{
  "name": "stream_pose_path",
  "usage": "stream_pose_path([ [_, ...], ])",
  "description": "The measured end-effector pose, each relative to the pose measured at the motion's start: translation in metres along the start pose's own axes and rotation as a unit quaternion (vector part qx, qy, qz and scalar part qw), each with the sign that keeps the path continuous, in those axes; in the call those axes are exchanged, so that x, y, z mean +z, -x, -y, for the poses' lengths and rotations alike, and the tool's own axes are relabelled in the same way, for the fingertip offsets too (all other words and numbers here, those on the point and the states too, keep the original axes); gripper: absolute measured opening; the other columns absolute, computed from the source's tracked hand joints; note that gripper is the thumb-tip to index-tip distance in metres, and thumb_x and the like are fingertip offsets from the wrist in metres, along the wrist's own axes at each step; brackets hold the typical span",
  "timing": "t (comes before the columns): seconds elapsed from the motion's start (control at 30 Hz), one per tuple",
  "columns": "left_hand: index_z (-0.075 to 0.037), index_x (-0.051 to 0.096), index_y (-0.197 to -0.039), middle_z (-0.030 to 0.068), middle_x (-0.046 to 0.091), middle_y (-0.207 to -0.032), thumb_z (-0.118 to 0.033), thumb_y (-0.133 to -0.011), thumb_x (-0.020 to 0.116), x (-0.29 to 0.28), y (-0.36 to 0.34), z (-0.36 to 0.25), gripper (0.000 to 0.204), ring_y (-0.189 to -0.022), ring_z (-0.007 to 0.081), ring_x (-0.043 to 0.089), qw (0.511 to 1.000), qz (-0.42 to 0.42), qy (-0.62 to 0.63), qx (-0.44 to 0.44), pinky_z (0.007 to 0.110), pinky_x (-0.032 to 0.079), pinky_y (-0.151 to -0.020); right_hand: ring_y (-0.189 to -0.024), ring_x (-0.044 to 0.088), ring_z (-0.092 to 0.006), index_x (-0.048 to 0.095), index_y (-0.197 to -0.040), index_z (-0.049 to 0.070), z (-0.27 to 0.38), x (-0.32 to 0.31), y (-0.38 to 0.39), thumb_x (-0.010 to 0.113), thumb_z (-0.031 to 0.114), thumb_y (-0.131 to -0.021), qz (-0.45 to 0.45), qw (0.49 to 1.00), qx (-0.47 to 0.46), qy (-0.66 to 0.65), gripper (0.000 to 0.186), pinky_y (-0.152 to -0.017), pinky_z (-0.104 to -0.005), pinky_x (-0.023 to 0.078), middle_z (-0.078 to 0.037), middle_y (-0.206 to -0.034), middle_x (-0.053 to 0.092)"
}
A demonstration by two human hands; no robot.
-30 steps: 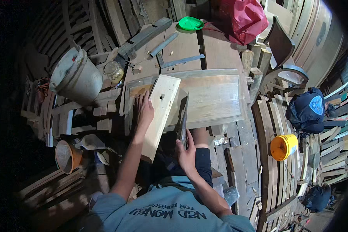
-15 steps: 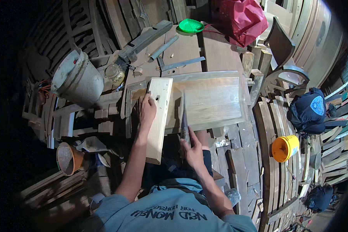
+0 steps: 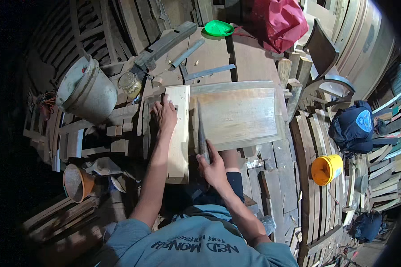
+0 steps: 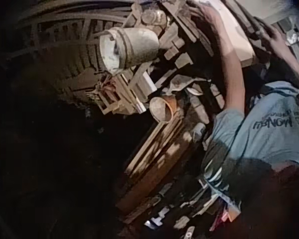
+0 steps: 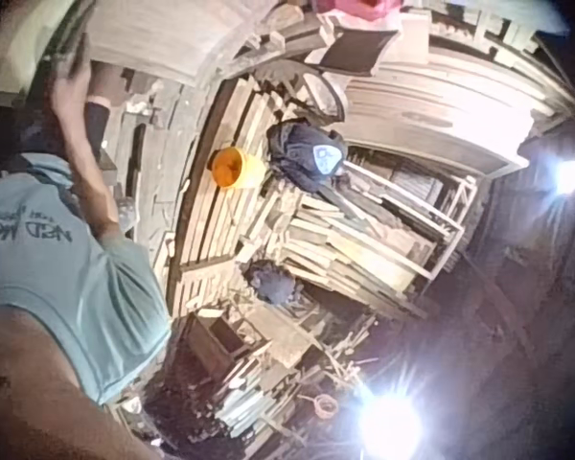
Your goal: Using a chisel to shape a piece of wood.
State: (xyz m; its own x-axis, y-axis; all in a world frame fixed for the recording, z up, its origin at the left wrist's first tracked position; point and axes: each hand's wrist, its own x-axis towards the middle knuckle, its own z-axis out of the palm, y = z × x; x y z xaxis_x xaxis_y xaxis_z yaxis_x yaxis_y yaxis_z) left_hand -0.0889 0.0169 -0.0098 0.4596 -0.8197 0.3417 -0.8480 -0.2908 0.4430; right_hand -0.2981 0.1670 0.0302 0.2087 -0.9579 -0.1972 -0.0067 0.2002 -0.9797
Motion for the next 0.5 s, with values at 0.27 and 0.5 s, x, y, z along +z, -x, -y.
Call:
stream_pose_path([
  [0.27, -0.016, 0.045, -0.135, 0.0219, 0.048, -0.117, -0.018, -0.093, 0.05, 0.009, -0.017, 0.006, 0.043, -0.111, 0.0397, 0.045, 0.999, 0.015, -0.018, -0.024, 0.052, 0.039, -0.091, -0.056, 0.047, -0.01, 0.034, -0.146, 0.003, 0.002, 0.008, 0.003, 0.061, 0.011, -0.093, -0.103, 0.994, -0.016, -0.042, 0.061, -0.053, -0.0255, 0.044, -0.008, -0.082, 0.06],
  [0.5, -0.015, 0.046, -0.134, 0.0218, 0.048, -0.121, -0.024, -0.093, 0.049, 0.017, -0.019, 0.008, 0.042, -0.115, 0.0393, 0.045, 0.999, -0.017, -0.012, -0.034, 0.052, 0.039, -0.091, -0.112, 0.059, -0.024, 0.034, -0.146, -0.001, -0.005, 0.0, -0.001, 0.062, 0.017, -0.091, 0.075, 0.997, 0.017, 0.025, 0.064, -0.097, -0.0324, 0.044, -0.022, -0.129, 0.058],
])
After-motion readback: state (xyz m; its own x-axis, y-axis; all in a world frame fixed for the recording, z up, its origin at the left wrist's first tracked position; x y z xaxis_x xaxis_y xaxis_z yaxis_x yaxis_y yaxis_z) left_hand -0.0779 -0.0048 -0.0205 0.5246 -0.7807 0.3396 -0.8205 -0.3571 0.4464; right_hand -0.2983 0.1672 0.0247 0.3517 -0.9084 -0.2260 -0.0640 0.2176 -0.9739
